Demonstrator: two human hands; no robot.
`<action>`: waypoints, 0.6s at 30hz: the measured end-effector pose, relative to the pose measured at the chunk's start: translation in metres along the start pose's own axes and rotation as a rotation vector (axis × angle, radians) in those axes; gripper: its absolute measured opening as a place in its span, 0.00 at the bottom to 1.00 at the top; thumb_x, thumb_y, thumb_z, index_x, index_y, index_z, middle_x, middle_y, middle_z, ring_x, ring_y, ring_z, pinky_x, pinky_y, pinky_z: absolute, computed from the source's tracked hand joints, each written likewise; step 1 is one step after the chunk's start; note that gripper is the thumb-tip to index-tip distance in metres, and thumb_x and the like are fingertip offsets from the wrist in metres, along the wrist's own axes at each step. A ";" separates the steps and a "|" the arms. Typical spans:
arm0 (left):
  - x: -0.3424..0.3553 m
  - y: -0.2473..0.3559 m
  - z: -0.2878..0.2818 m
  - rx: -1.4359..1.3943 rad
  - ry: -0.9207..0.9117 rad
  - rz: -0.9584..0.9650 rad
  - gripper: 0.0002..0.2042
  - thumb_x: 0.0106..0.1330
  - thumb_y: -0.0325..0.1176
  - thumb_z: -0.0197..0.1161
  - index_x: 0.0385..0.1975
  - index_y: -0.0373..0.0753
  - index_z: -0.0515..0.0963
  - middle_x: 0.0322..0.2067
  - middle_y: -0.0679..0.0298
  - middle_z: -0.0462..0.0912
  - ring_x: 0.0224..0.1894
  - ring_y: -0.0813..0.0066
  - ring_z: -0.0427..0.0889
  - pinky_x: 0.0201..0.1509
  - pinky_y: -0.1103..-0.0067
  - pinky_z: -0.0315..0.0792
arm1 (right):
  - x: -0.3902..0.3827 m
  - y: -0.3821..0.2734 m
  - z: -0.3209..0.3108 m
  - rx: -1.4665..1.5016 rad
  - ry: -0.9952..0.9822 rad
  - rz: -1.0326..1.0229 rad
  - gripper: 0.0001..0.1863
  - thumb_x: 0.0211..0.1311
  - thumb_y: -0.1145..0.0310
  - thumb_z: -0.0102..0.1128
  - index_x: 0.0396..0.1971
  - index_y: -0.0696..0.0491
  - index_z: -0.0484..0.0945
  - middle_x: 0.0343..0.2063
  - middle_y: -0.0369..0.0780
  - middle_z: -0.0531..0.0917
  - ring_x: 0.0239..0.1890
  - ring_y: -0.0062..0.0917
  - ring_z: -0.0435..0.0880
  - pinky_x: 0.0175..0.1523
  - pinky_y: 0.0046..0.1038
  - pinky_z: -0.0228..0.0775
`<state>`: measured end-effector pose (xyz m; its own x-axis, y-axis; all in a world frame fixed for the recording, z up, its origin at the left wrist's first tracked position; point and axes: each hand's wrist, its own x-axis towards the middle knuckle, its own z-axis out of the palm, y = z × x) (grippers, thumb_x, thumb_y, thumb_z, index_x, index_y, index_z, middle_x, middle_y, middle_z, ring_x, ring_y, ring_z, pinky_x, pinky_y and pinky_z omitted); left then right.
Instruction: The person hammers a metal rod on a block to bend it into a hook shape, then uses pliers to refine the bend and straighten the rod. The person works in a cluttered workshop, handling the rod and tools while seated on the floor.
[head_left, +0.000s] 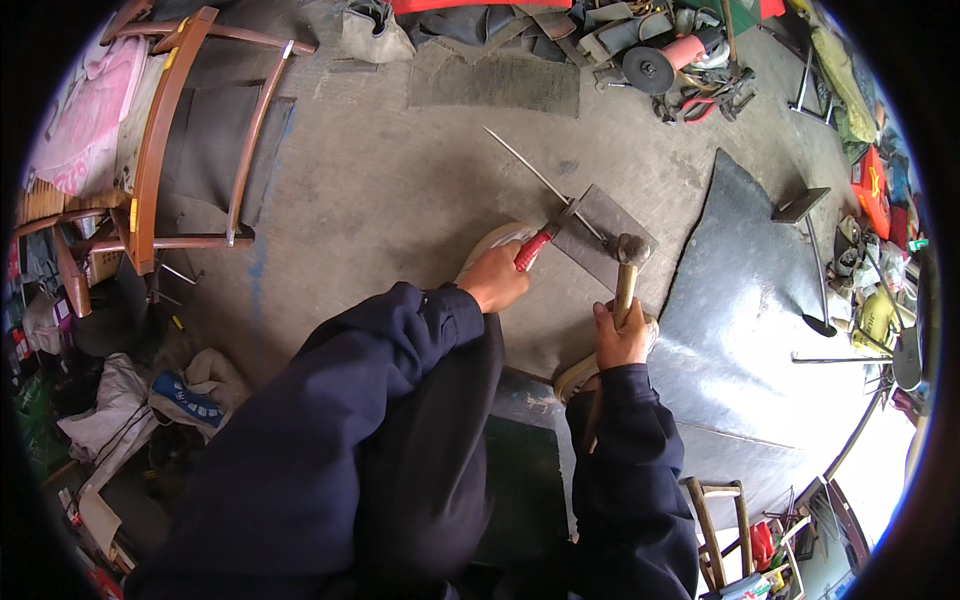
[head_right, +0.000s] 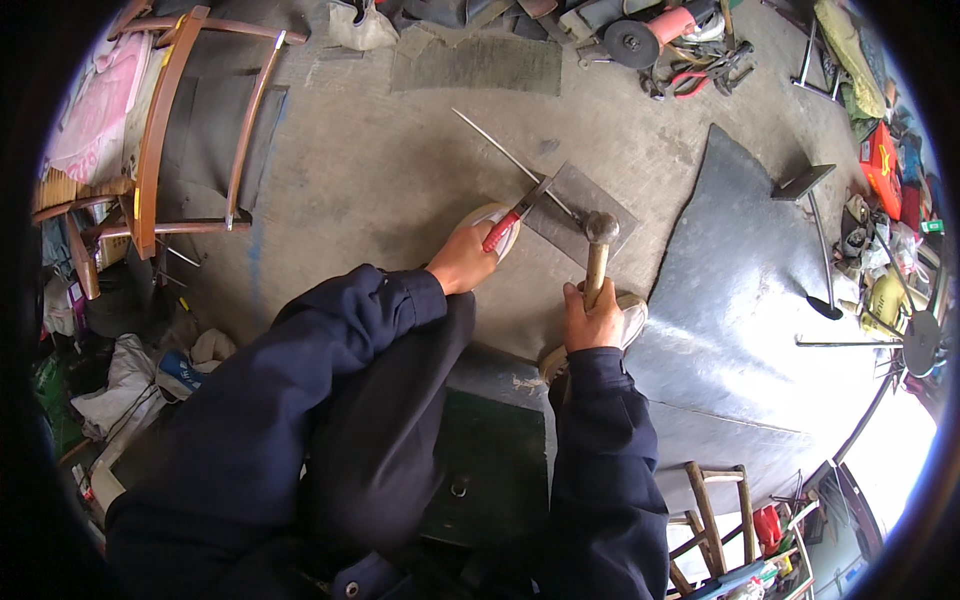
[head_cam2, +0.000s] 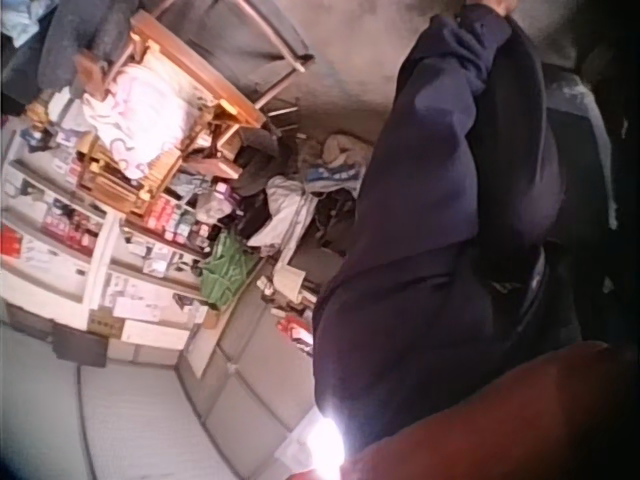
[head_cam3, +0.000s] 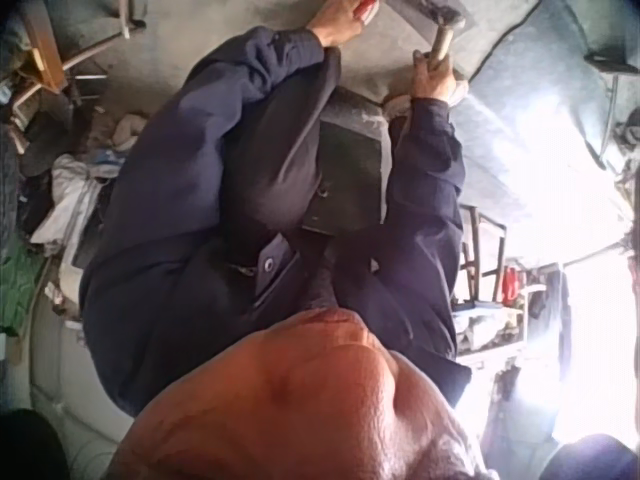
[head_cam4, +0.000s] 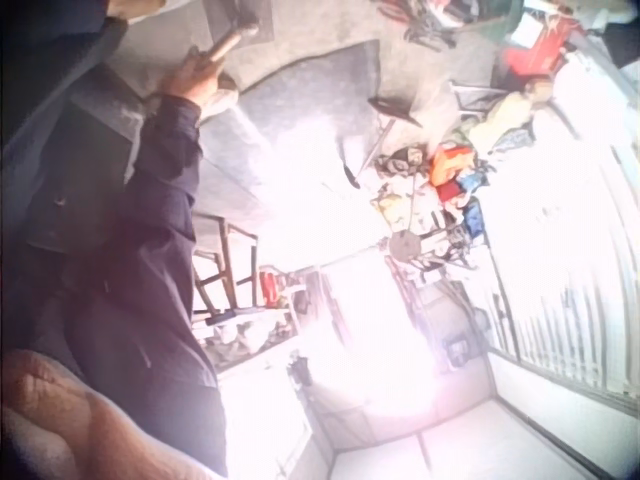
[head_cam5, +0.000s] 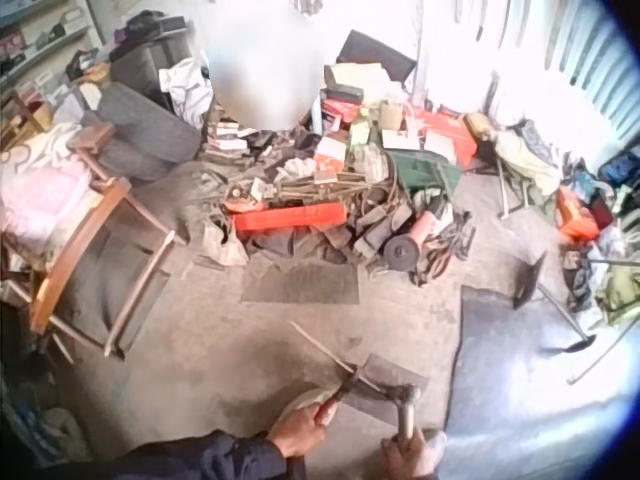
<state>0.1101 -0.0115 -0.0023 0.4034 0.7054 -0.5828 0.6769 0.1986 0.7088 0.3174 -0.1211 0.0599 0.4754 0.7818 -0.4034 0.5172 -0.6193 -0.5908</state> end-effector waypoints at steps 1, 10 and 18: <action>0.001 0.000 0.001 -0.001 0.013 -0.002 0.12 0.58 0.30 0.54 0.38 0.30 0.74 0.37 0.36 0.79 0.44 0.36 0.76 0.48 0.58 0.69 | 0.000 0.001 -0.003 0.077 -0.002 -0.007 0.13 0.58 0.62 0.68 0.33 0.56 0.76 0.23 0.45 0.81 0.27 0.33 0.82 0.36 0.33 0.73; 0.002 -0.001 0.004 0.043 0.040 -0.021 0.14 0.58 0.32 0.55 0.40 0.29 0.75 0.39 0.37 0.80 0.46 0.39 0.78 0.51 0.58 0.70 | -0.008 -0.026 -0.014 0.240 0.053 -0.126 0.14 0.62 0.60 0.68 0.32 0.56 0.76 0.21 0.36 0.78 0.24 0.21 0.76 0.33 0.26 0.69; 0.003 0.001 0.001 0.083 0.014 -0.019 0.14 0.58 0.32 0.54 0.39 0.30 0.75 0.38 0.37 0.80 0.46 0.39 0.79 0.50 0.57 0.70 | 0.011 -0.022 -0.002 -0.017 0.019 -0.048 0.16 0.59 0.57 0.69 0.31 0.55 0.77 0.20 0.43 0.80 0.24 0.33 0.81 0.33 0.33 0.72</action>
<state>0.1123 -0.0099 -0.0037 0.3816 0.7118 -0.5897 0.7330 0.1555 0.6622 0.3128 -0.0993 0.0696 0.4632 0.8093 -0.3612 0.5515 -0.5823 -0.5973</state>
